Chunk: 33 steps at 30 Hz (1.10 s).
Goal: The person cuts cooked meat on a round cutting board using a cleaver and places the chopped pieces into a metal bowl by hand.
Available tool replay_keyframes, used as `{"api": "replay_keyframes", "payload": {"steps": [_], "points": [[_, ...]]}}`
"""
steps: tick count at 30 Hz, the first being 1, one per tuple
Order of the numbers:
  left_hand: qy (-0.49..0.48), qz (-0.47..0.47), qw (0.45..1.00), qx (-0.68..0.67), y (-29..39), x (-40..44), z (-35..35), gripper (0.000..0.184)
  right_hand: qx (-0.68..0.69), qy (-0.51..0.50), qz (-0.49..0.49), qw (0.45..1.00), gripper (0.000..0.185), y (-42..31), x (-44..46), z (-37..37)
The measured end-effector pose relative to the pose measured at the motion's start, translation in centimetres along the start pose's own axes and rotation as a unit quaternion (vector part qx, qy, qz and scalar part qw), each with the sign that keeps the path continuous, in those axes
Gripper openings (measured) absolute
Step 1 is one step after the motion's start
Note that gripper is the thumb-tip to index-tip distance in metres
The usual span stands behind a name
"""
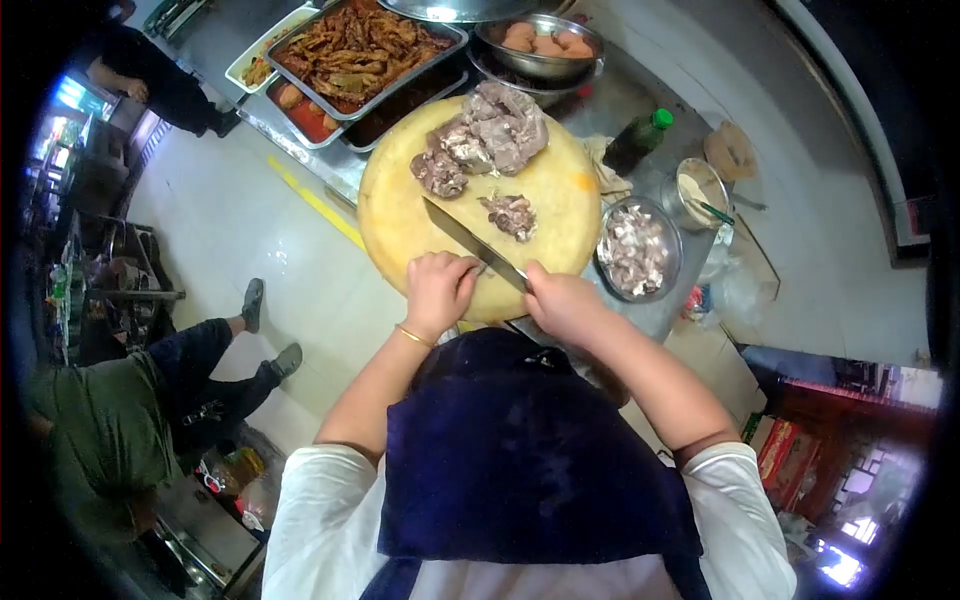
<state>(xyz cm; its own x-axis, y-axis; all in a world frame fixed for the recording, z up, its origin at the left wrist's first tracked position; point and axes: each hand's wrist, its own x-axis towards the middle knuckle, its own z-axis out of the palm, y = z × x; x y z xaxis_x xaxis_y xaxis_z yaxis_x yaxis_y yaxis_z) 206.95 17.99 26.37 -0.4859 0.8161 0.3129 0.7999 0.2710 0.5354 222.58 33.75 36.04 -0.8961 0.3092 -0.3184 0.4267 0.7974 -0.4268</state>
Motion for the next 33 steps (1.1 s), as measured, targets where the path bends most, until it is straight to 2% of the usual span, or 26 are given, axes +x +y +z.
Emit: {"api": "replay_keyframes", "payload": {"steps": [4, 8, 11, 15, 21, 25, 28, 33], "points": [[-0.001, -0.009, 1.000, -0.004, -0.5, -0.4, 0.2, 0.019, 0.001, -0.026, 0.031, 0.999, 0.027, 2.7, -5.3, -1.3], [-0.002, 0.003, 1.000, 0.004, -0.2, -0.3, -0.1, 0.017, -0.021, -0.029, 0.038, 0.999, 0.029, 1.8, -7.5, -2.0], [0.024, 0.008, 1.000, -0.001, -0.3, -0.3, 0.3, 0.017, 0.003, -0.006, -0.012, 1.000, 0.029, 1.4, -7.4, -1.2], [-0.011, -0.009, 1.000, -0.001, -0.9, 0.0, 0.5, 0.017, -0.016, -0.039, 0.015, 0.999, 0.028, 0.2, -4.7, -0.3], [0.015, -0.001, 1.000, -0.024, -0.8, -0.4, 0.2, 0.014, 0.002, -0.049, 0.022, 0.999, 0.026, -1.1, -2.0, 0.0], [0.001, -0.065, 0.996, -0.055, -0.7, -0.6, 0.1, 0.010, 0.014, -0.045, 0.032, 0.998, 0.027, 1.3, -5.3, -0.8], [0.010, -0.019, 0.999, -0.048, -1.5, -0.8, 0.6, 0.010, 0.013, -0.033, 0.036, 0.999, 0.029, 1.3, -7.7, -1.3], [0.040, -0.003, 0.999, -0.024, -1.2, -0.9, 0.5, 0.011, 0.019, -0.017, 0.010, 1.000, 0.029, 0.3, -8.1, -1.2]]}}
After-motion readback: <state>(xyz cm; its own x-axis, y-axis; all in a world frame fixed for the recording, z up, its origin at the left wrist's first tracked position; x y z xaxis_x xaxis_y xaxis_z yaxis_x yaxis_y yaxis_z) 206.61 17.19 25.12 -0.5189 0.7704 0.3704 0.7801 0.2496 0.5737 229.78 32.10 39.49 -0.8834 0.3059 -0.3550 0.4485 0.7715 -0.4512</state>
